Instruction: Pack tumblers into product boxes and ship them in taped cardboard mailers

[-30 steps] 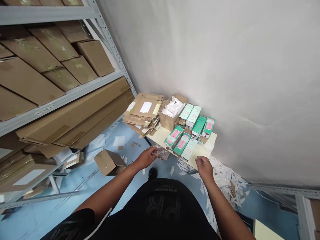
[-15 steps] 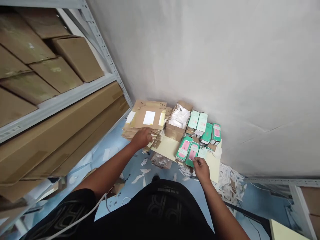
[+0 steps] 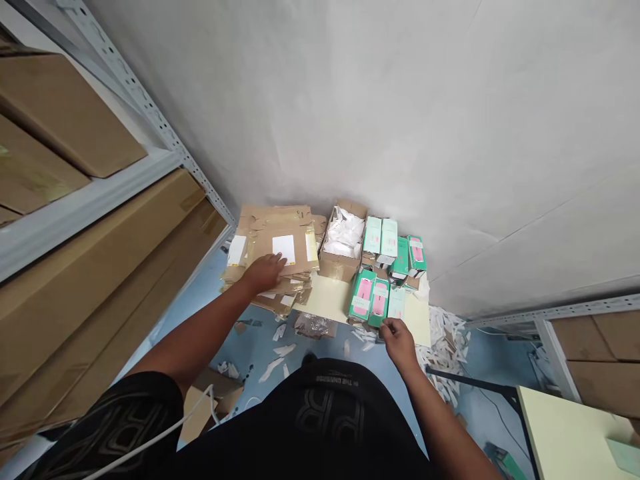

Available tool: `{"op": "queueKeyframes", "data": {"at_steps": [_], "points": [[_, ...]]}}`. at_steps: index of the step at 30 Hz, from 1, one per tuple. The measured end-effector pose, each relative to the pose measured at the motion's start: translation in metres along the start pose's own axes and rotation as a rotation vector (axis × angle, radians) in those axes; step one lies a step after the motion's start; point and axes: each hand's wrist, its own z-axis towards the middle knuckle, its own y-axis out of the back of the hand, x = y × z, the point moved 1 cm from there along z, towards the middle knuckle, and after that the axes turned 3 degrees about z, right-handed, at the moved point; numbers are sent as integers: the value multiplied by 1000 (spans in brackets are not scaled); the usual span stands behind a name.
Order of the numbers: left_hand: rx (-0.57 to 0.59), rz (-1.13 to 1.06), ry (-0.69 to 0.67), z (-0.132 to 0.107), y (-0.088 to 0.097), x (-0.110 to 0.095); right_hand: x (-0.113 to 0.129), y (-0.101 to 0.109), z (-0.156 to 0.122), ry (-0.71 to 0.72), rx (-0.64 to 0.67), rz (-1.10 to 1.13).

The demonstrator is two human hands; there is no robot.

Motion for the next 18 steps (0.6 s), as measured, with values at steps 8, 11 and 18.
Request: {"op": "queueKeyframes", "data": {"at_steps": [8,11,18], "points": [[-220,-200,-52,-24,44,16,8,-5,8,35,18,6],[-421,-270,52,-33,66,18,11,-8,8,53,25,-3],[-828,-426,449,-65,115,15,15,-15,-1,34,25,10]]}}
